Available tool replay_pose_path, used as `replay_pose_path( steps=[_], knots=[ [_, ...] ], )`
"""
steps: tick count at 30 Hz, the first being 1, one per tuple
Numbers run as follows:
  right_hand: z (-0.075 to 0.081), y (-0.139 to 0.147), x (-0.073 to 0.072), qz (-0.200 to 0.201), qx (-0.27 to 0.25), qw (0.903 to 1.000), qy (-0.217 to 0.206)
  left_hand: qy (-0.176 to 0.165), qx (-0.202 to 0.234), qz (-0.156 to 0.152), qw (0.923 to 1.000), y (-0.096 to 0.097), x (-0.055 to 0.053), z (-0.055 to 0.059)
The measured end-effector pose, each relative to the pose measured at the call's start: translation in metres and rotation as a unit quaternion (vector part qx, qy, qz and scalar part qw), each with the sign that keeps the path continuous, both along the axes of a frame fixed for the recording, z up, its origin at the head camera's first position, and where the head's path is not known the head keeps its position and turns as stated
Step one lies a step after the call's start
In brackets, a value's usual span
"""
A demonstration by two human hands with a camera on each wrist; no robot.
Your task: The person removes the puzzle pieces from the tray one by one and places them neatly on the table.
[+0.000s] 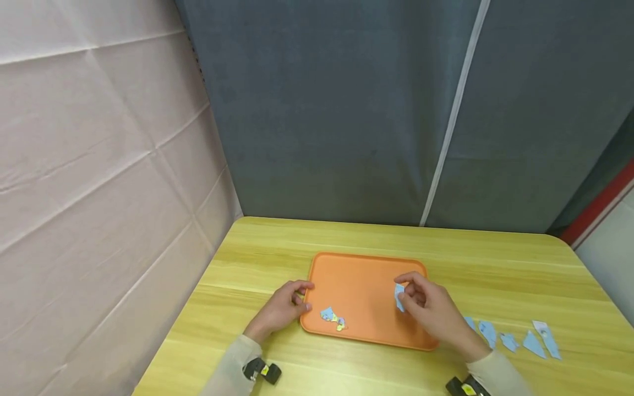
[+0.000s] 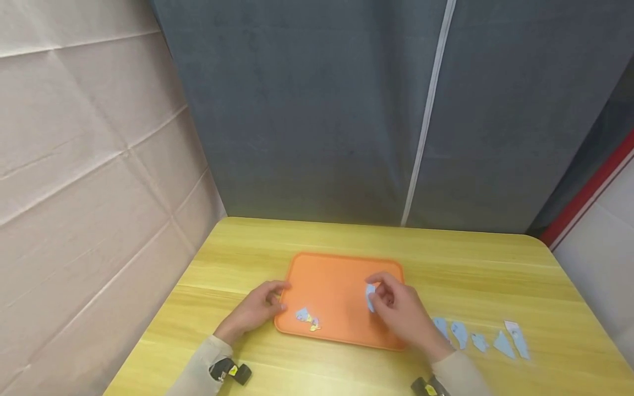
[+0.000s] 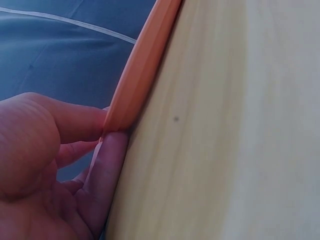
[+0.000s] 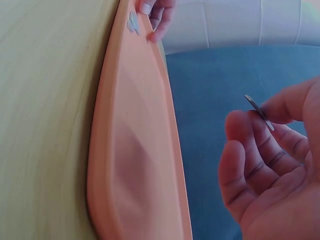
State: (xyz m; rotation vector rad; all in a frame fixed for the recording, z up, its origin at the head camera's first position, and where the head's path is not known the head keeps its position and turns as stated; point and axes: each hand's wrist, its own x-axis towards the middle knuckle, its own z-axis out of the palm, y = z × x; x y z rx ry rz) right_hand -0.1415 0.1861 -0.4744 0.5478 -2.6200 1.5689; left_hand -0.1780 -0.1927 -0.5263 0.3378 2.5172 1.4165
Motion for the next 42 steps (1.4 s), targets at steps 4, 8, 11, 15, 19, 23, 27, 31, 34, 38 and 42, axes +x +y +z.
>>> replay_pose_path(
  steps=[4,8,11,15,19,23,27,31,34,38,42],
  knots=[
    [0.000,0.010,0.004,-0.009,0.003,0.9999,-0.004,0.009,-0.005,-0.002,1.0000,-0.001,0.000,0.002],
    [-0.001,0.023,0.008,-0.010,0.000,0.9999,-0.002,0.006,-0.001,0.000,1.0000,-0.002,0.000,0.003],
    [-0.004,0.034,0.012,-0.018,0.005,0.9998,0.008,0.002,0.000,-0.002,1.0000,-0.002,0.000,0.001],
    [-0.005,0.050,0.014,-0.032,0.023,0.9989,0.024,0.002,0.001,-0.004,1.0000,0.000,-0.001,-0.001],
    [-0.002,0.066,0.017,-0.050,0.040,0.9975,0.030,0.005,0.000,-0.002,1.0000,0.002,-0.001,0.000],
    [0.000,0.082,0.019,-0.082,0.064,0.9941,0.031,0.004,0.000,0.000,1.0000,0.002,-0.002,0.001],
    [-0.001,0.098,0.019,-0.107,0.086,0.9898,0.040,0.006,0.003,-0.002,1.0000,0.002,-0.002,0.002],
    [-0.005,0.111,0.019,-0.122,0.093,0.9869,0.050,0.007,0.005,-0.001,1.0000,0.001,-0.001,0.002],
    [-0.008,0.121,0.020,-0.131,0.093,0.9853,0.057,0.008,0.005,-0.002,1.0000,0.001,0.000,0.002],
    [-0.010,0.131,0.022,-0.138,0.100,0.9836,0.060,0.011,0.002,-0.003,0.9999,0.002,0.000,0.004],
    [-0.013,0.143,0.024,-0.144,0.120,0.9802,0.065,0.007,-0.001,-0.001,1.0000,0.002,0.000,0.004]
  ],
)
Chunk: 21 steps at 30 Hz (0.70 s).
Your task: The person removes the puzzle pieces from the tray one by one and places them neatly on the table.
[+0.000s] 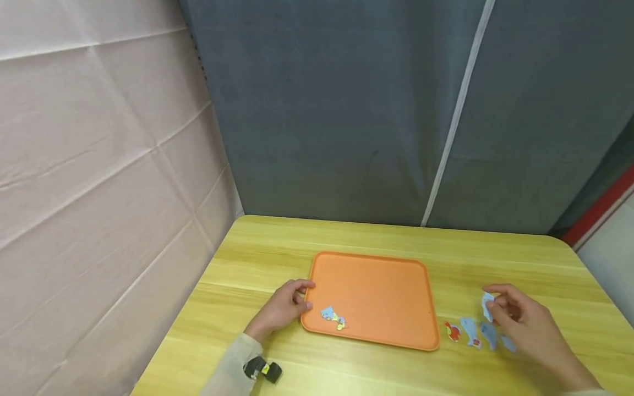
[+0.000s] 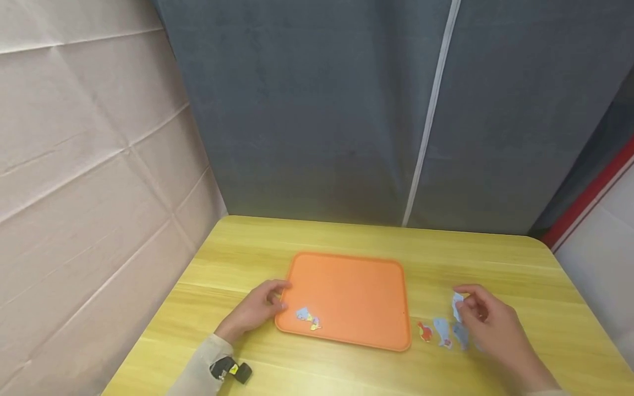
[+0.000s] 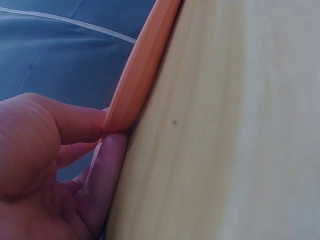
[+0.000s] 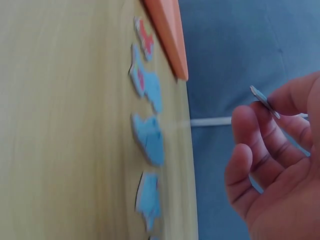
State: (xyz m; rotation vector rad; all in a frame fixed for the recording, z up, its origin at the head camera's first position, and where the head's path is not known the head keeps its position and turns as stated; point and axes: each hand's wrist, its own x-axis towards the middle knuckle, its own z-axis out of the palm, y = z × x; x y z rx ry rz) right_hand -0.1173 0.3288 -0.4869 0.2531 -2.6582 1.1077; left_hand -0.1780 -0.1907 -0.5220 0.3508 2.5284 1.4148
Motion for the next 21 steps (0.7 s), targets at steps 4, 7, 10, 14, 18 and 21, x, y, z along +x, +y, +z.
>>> replay_pose_path(
  steps=[4,7,10,14,18,21],
  knots=[
    [-0.004,0.013,0.001,-0.011,0.005,0.9999,-0.009,-0.003,-0.001,-0.001,1.0000,0.000,-0.001,0.000],
    [-0.009,0.023,0.001,-0.016,0.002,0.9997,-0.016,-0.002,-0.002,-0.003,1.0000,0.001,-0.001,-0.001],
    [-0.013,0.031,0.001,-0.019,0.004,0.9995,-0.025,0.000,-0.003,-0.004,1.0000,0.001,-0.001,-0.001],
    [-0.015,0.037,0.003,-0.023,0.011,0.9989,-0.039,-0.001,-0.001,-0.006,1.0000,0.002,-0.001,-0.001],
    [-0.016,0.042,0.004,-0.032,0.021,0.9982,-0.046,-0.002,0.001,-0.006,1.0000,0.003,-0.001,0.000],
    [-0.017,0.044,0.005,-0.041,0.030,0.9972,-0.054,-0.003,0.001,-0.006,1.0000,0.003,-0.001,0.000]
  ],
)
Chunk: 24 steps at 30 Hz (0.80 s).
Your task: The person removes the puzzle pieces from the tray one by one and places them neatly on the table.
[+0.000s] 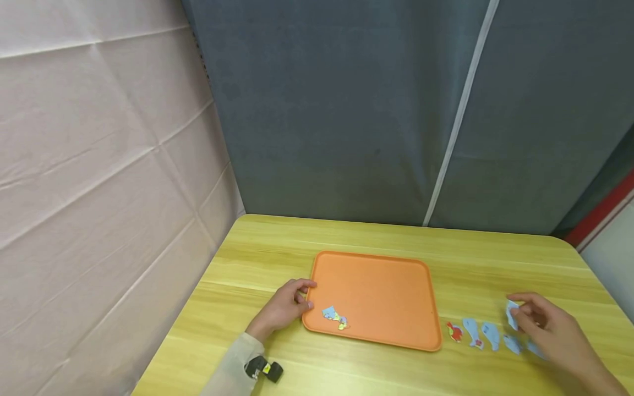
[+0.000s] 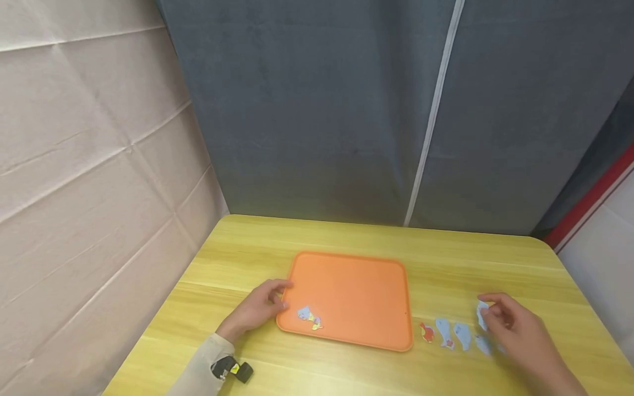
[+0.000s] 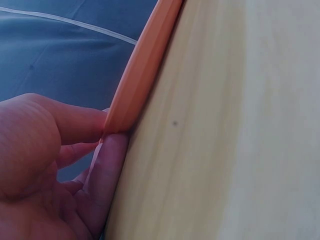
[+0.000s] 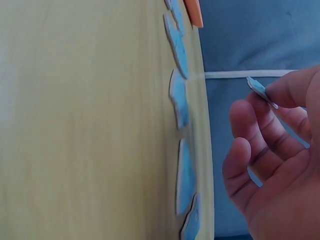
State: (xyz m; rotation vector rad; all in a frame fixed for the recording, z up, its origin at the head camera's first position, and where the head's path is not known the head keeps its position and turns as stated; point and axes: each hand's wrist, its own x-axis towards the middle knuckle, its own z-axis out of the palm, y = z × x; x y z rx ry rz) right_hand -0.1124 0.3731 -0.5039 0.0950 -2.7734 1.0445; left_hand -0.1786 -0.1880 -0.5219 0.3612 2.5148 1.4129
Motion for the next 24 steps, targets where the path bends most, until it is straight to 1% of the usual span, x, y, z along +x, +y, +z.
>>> replay_pose_path(
  steps=[7,13,19,24],
  knots=[
    [-0.001,0.010,0.001,-0.019,0.026,0.9991,-0.028,0.001,0.000,0.001,1.0000,0.000,0.000,-0.001],
    [-0.003,0.024,0.001,-0.021,0.032,0.9988,-0.031,0.003,-0.004,0.002,1.0000,0.000,0.000,0.000],
    [-0.008,0.038,0.004,-0.034,0.043,0.9979,-0.033,0.004,-0.008,0.000,1.0000,0.000,0.001,0.000],
    [-0.010,0.048,0.006,-0.044,0.048,0.9965,-0.052,0.005,-0.007,0.002,1.0000,0.000,0.001,0.001]
  ],
)
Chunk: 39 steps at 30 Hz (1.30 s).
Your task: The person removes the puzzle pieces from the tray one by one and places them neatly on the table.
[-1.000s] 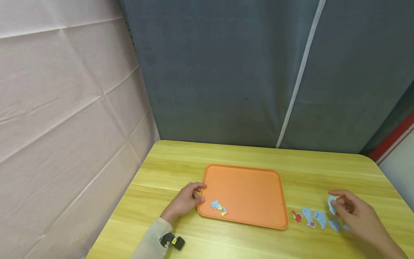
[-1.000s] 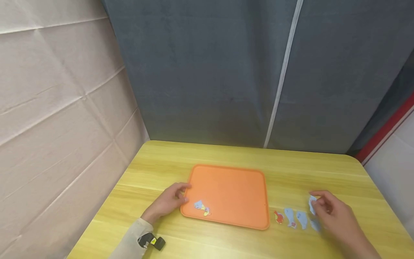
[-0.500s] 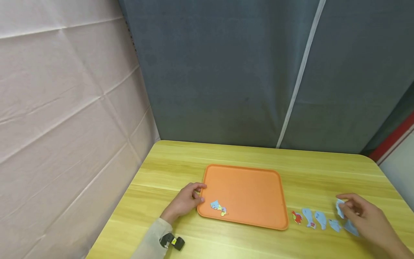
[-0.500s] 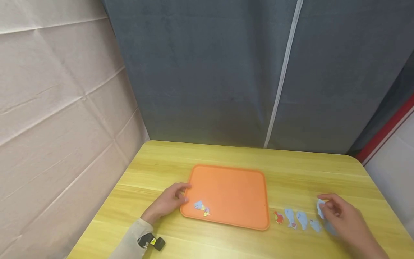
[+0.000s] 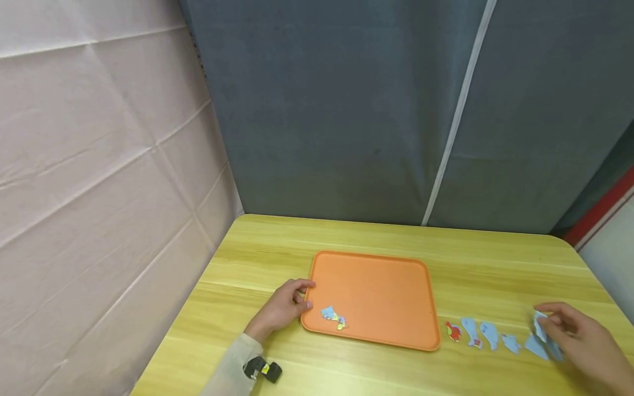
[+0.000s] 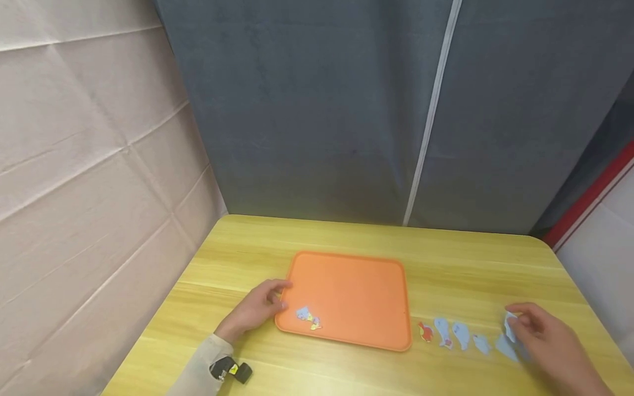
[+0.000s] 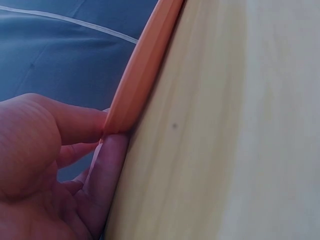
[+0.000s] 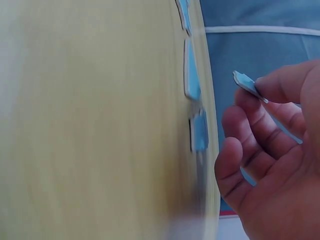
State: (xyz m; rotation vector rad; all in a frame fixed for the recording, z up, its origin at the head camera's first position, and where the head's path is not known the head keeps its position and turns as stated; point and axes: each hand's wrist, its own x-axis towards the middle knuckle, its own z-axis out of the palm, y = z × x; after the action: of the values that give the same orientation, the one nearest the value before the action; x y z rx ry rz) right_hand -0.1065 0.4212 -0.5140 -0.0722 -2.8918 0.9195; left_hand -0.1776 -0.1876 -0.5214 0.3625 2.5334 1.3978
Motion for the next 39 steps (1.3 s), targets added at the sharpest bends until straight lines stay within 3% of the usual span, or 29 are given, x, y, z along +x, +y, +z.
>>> replay_pose_path(
  steps=[12,21,35,39],
  knots=[
    [-0.009,0.021,0.007,-0.040,0.018,0.9990,-0.008,0.001,-0.003,0.003,1.0000,0.001,0.000,0.001],
    [-0.029,0.041,0.010,-0.041,-0.010,0.9984,0.039,0.002,-0.004,0.004,1.0000,0.001,0.000,0.000],
    [-0.028,0.051,0.008,-0.020,0.024,0.9982,-0.051,0.012,-0.010,0.016,0.9998,0.001,0.001,-0.003],
    [-0.029,0.052,0.008,-0.010,0.027,0.9986,-0.045,0.012,-0.014,0.016,0.9997,0.001,0.001,-0.004]
  ],
)
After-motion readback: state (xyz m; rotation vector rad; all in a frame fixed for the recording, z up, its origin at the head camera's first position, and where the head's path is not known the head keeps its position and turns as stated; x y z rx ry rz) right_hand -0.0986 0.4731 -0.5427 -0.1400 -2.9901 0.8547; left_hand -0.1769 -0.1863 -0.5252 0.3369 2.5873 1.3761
